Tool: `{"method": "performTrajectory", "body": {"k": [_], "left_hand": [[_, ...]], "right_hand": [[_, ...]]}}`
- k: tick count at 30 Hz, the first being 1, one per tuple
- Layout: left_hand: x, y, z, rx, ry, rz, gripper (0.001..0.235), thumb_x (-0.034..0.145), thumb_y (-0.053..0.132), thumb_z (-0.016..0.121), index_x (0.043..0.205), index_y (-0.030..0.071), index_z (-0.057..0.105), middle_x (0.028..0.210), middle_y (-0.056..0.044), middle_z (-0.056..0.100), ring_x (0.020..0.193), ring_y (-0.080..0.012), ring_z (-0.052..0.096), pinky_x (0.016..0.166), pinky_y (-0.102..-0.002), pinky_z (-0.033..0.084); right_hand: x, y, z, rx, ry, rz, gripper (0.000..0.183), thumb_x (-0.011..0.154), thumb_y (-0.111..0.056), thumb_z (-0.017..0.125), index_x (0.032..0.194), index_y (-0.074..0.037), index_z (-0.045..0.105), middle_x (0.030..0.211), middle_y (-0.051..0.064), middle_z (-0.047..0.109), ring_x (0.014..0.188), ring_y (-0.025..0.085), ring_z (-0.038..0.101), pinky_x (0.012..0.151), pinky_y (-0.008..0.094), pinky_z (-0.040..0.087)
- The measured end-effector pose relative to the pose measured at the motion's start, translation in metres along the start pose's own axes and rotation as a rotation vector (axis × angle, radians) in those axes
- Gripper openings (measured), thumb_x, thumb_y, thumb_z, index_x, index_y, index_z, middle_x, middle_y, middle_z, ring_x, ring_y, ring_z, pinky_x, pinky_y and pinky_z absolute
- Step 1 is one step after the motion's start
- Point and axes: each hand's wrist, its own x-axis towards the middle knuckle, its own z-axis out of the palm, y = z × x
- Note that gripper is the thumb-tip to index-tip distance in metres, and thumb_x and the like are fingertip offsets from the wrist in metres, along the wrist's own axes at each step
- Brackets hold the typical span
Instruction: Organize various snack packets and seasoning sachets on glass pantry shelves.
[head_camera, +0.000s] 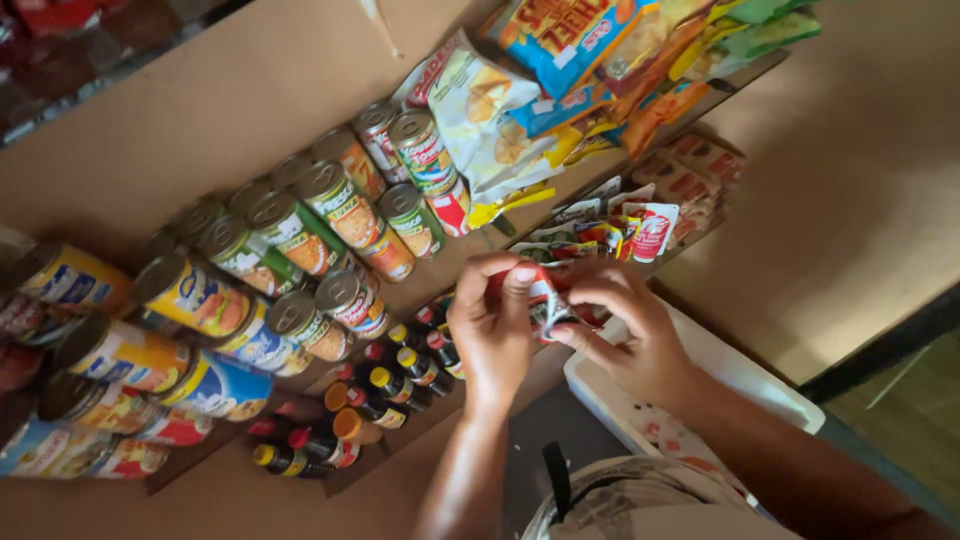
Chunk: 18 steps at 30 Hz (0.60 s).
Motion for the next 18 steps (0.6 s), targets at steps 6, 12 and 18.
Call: {"method": "performTrajectory", "body": {"k": [6,12,18], "left_hand": [[0.006,0.003,0.004,-0.112,0.124,-0.049,0.005,0.105,0.007,0.065,0.106,0.003,0.063,0.092,-0.001,0.067,0.079,-0.0066,0.062,0.073,-0.022,0.053],[0.012,0.036,0.009,-0.254,0.083,-0.067,0.029,0.097,0.012,0.073,0.12,0.008,0.056,0.106,0.0,0.063,0.094,-0.0084,0.063,0.081,-0.024,0.054],[-0.025,0.025,0.025,-0.205,0.061,-0.084,0.03,0.105,0.021,0.071,0.118,0.001,0.053,0.106,-0.007,0.062,0.095,-0.0155,0.062,0.084,-0.029,0.053]], "right_hand": [[-0.009,-0.009,-0.001,0.04,-0.011,0.017,0.021,0.094,-0.007,0.076,0.11,-0.003,0.064,0.114,0.01,0.065,0.096,0.019,0.067,0.082,0.031,0.056],[-0.009,-0.009,-0.01,0.281,0.182,0.214,0.011,0.101,-0.009,0.067,0.107,-0.001,0.063,0.107,0.009,0.069,0.089,0.016,0.069,0.078,0.031,0.058],[-0.026,0.012,-0.002,0.463,0.355,0.318,0.015,0.105,-0.011,0.063,0.116,0.001,0.062,0.104,0.007,0.067,0.087,0.013,0.062,0.078,0.03,0.053]]}}
